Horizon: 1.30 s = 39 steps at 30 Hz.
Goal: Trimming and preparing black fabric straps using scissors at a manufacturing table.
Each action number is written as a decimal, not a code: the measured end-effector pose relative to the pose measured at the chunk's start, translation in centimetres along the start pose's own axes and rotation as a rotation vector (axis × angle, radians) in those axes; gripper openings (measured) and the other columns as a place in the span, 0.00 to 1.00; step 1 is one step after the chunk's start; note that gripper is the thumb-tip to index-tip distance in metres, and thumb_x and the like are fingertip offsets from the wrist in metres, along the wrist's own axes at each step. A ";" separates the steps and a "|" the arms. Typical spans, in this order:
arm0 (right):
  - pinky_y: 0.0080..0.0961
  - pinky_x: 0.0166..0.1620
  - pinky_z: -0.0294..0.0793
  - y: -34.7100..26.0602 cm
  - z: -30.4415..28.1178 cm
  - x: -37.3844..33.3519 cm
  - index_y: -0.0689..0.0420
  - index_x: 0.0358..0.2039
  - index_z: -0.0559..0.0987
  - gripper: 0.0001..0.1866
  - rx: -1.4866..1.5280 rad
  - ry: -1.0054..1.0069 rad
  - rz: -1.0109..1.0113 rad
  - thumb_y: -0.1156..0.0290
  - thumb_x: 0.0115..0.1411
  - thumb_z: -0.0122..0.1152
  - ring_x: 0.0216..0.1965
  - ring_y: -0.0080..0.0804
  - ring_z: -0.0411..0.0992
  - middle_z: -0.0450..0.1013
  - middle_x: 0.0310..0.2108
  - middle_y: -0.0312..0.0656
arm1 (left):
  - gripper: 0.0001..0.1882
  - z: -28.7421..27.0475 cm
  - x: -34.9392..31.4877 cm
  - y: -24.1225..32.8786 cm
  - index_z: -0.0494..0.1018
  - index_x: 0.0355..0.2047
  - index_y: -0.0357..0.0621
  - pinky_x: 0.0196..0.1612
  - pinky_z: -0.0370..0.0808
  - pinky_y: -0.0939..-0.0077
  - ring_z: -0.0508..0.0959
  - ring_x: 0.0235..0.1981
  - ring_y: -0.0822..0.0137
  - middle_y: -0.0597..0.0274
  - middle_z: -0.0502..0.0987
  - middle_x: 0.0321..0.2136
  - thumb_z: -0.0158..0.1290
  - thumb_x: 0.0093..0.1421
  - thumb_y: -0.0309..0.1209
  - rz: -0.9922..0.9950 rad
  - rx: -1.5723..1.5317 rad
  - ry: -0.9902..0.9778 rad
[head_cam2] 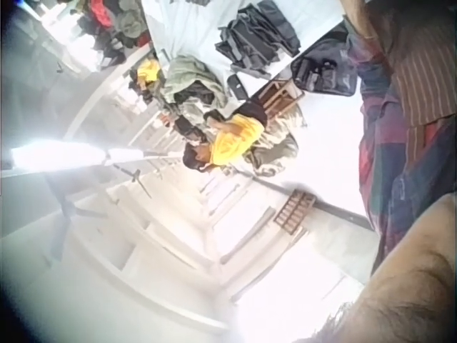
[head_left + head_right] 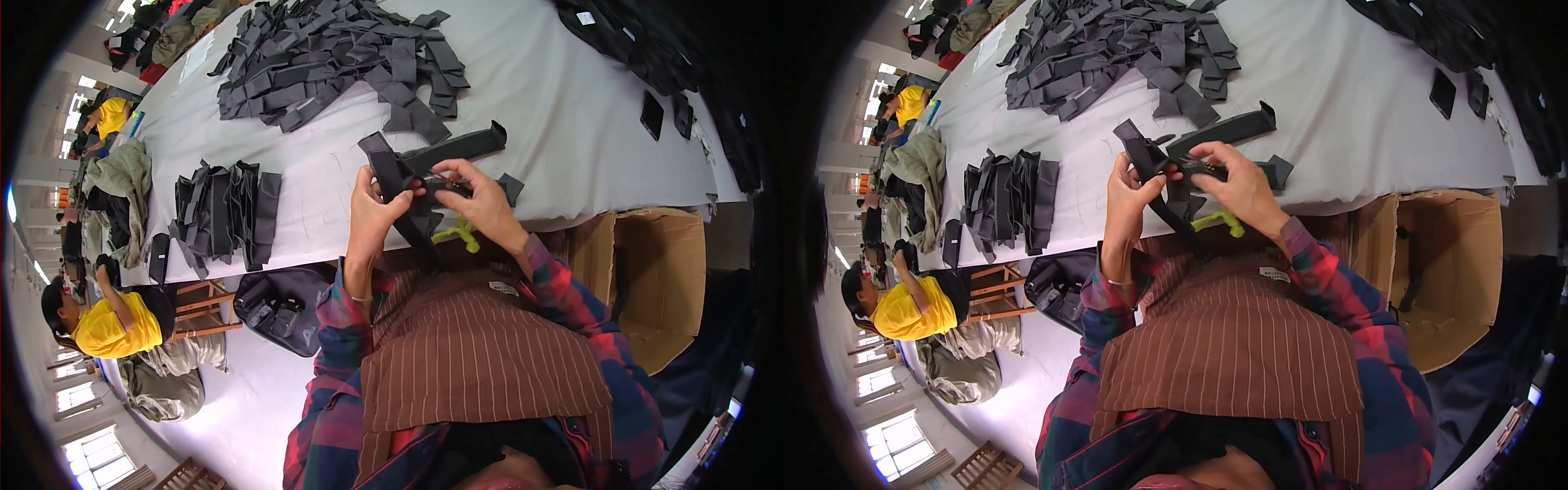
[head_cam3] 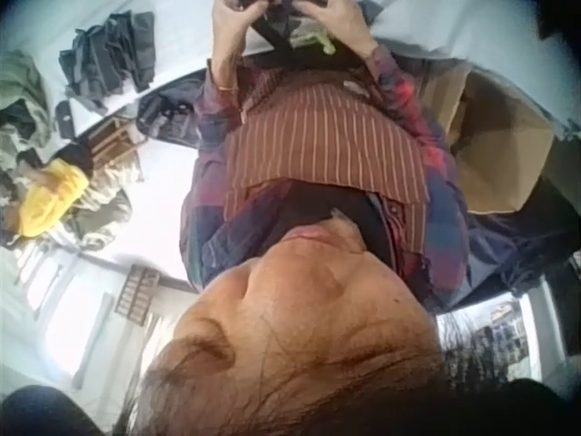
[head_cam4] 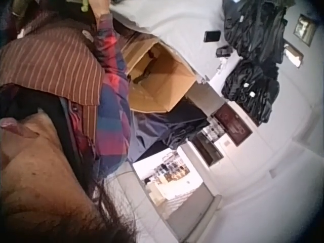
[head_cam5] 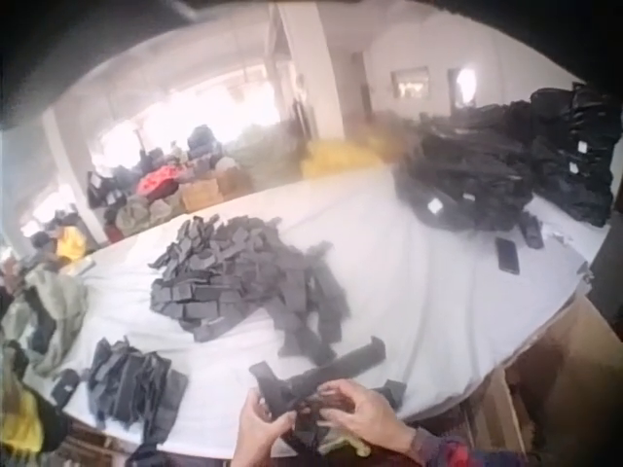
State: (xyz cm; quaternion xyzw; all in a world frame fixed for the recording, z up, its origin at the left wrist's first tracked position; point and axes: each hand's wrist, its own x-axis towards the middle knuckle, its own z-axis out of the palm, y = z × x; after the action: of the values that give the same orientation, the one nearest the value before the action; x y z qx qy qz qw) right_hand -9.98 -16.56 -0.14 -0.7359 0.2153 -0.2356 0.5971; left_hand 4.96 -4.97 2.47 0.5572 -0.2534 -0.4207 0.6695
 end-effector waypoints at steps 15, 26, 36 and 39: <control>0.30 0.35 0.64 2.5 0.6 -1.1 0.50 0.36 0.79 0.09 -0.760 -0.064 -0.329 0.66 0.53 0.62 0.30 0.34 0.68 0.70 0.27 0.34 | 0.19 -3.7 1.1 -5.8 0.66 0.47 0.31 0.52 0.70 0.75 0.77 0.43 0.67 0.52 0.78 0.40 0.48 0.53 0.20 -0.146 0.042 0.016; 0.29 0.35 0.58 3.2 0.0 1.7 0.45 0.28 0.78 0.04 -0.935 -0.288 -0.578 0.67 0.50 0.63 0.31 0.28 0.67 0.69 0.25 0.29 | 0.18 -3.1 1.0 -5.7 0.67 0.45 0.32 0.50 0.71 0.75 0.77 0.42 0.67 0.54 0.78 0.39 0.48 0.52 0.21 -0.125 0.043 0.018; 0.31 0.35 0.60 2.6 -0.7 1.7 0.48 0.29 0.78 0.05 -0.812 -0.261 -0.406 0.65 0.51 0.62 0.30 0.30 0.70 0.71 0.25 0.31 | 0.17 -3.3 1.1 -5.9 0.67 0.44 0.31 0.50 0.71 0.75 0.77 0.41 0.68 0.54 0.78 0.38 0.49 0.52 0.22 -0.116 0.066 0.031; 0.31 0.33 0.60 2.9 -0.2 1.3 0.48 0.29 0.78 0.05 -0.819 -0.234 -0.391 0.65 0.52 0.62 0.30 0.31 0.70 0.71 0.24 0.31 | 0.17 -3.2 1.1 -5.9 0.67 0.44 0.31 0.50 0.71 0.75 0.77 0.41 0.68 0.54 0.78 0.38 0.49 0.52 0.22 -0.119 0.070 0.032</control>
State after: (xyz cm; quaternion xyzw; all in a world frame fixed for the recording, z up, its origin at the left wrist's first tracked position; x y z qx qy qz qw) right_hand -9.17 -18.01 -2.81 -0.9594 0.0791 -0.1544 0.2224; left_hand 6.50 -4.37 -4.15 0.6011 -0.2236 -0.4419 0.6272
